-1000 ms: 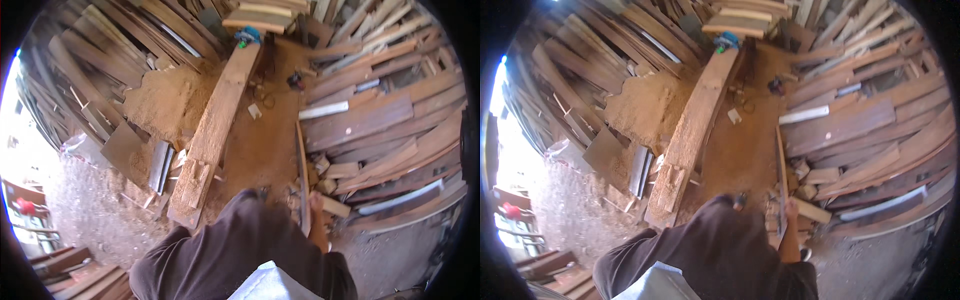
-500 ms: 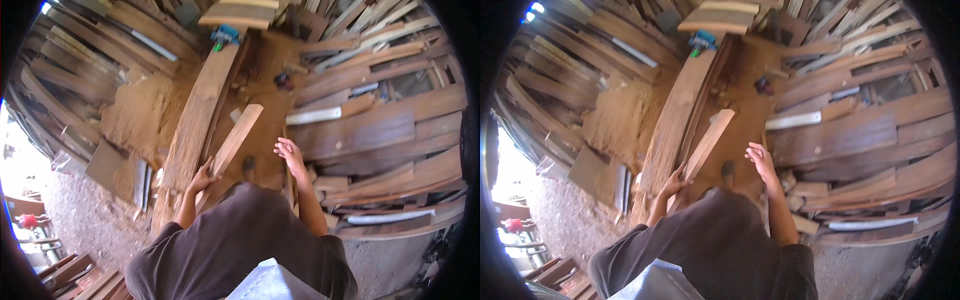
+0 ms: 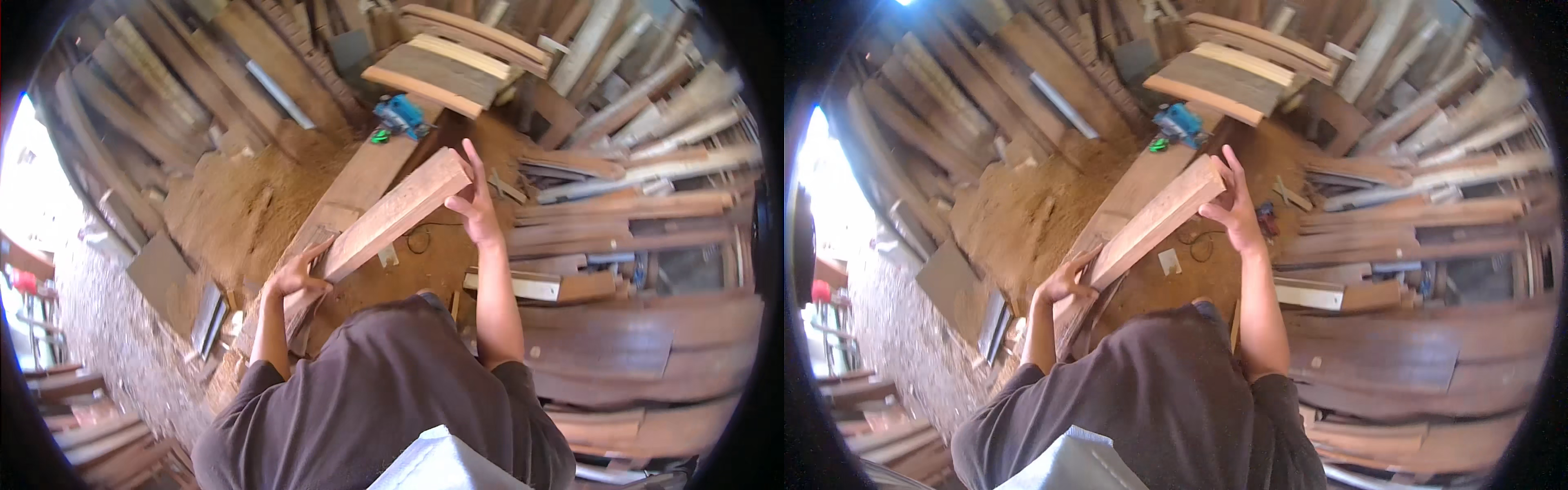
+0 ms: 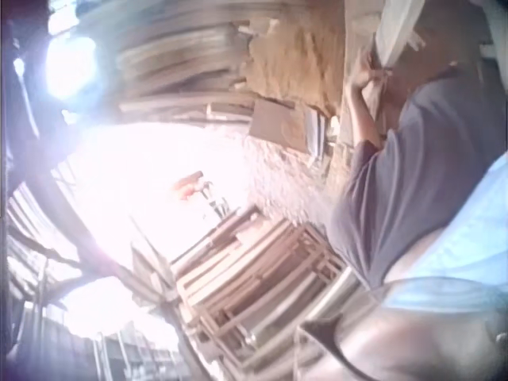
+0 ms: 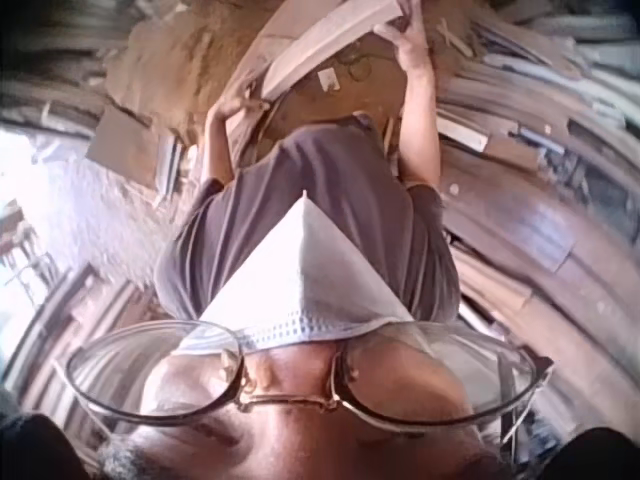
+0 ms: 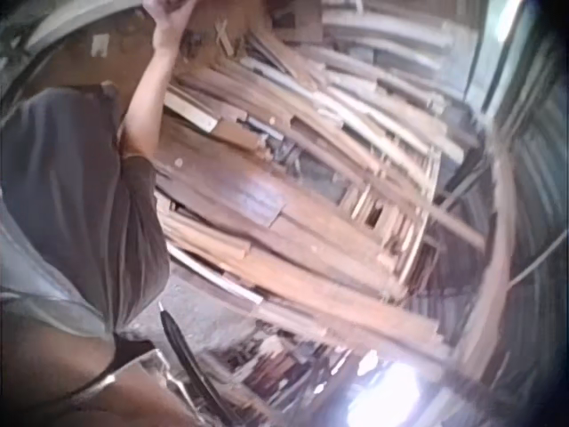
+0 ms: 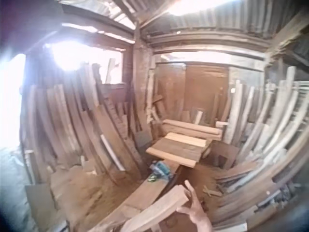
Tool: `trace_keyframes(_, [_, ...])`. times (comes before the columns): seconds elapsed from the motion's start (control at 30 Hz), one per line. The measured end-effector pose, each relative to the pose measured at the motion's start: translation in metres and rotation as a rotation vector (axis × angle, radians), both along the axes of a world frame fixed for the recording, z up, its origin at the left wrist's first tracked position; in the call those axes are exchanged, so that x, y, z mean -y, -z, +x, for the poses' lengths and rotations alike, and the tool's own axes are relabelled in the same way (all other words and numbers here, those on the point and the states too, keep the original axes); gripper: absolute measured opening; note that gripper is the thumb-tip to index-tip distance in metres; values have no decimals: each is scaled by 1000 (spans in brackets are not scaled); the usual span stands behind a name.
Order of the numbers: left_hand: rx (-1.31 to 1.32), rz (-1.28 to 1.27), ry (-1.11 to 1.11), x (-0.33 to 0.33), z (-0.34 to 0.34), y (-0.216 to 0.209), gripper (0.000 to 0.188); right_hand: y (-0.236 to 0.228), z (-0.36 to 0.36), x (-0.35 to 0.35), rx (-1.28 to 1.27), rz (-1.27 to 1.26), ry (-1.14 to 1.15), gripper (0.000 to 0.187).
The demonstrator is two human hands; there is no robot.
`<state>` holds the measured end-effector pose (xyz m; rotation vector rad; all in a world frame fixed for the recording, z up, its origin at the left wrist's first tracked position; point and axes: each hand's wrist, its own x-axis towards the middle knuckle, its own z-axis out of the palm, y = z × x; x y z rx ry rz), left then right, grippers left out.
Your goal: The person measures a curved wooden plank with a tape measure, cuts a segment using a circular saw, and then smooths several wooden boards using a power planer while moving them around the workshop.
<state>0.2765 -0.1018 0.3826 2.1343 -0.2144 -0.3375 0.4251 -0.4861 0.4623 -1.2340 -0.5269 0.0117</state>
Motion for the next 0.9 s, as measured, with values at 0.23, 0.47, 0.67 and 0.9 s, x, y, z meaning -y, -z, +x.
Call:
trace_keyframes(0.23, [-194,-258,-364,-16,2,20,109,11,66,-93,-41,24,-269,102])
trace_keyframes(0.47, [20,91,-1052,63,-64,-26,91,-27,63,-165,210,-16,-594,135])
trace_keyframes(0.67, [444,-206,-1691,133,-64,19,46,-78,49,-187,746,152,-824,95])
trace_keyframes(0.9, [585,-139,-2047,153,-34,59,27,-73,65,-192,743,167,-1112,56])
